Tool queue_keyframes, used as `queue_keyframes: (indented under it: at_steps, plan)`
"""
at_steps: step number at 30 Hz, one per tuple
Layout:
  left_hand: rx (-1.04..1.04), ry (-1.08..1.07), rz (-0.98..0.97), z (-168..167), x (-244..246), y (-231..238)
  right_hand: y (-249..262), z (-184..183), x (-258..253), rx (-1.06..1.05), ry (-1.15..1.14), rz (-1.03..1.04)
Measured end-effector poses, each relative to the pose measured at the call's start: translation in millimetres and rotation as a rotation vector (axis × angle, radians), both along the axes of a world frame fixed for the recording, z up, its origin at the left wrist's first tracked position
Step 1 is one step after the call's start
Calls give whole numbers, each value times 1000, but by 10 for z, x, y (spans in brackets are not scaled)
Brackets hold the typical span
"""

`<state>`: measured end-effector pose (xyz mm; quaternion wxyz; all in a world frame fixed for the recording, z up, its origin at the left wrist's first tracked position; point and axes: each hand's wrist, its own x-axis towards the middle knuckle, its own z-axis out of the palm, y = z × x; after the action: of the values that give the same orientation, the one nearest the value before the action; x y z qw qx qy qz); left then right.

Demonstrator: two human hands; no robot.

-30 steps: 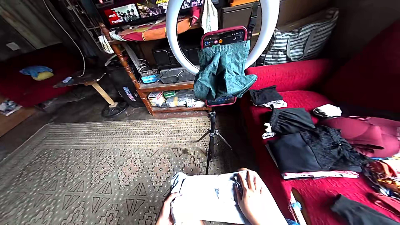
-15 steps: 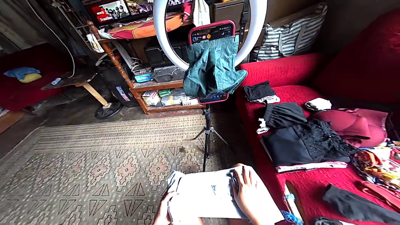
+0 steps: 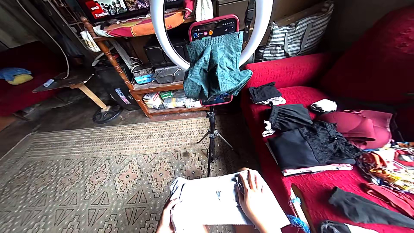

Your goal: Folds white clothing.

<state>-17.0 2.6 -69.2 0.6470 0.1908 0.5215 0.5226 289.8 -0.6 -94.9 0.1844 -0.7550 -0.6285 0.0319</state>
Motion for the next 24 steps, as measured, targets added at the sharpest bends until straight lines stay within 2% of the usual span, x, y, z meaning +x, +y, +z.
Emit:
queue_keyframes:
  at_steps: [24]
  plan:
    - [0,2,7,27,13,-8,5,-38,19,-12,-5,11]
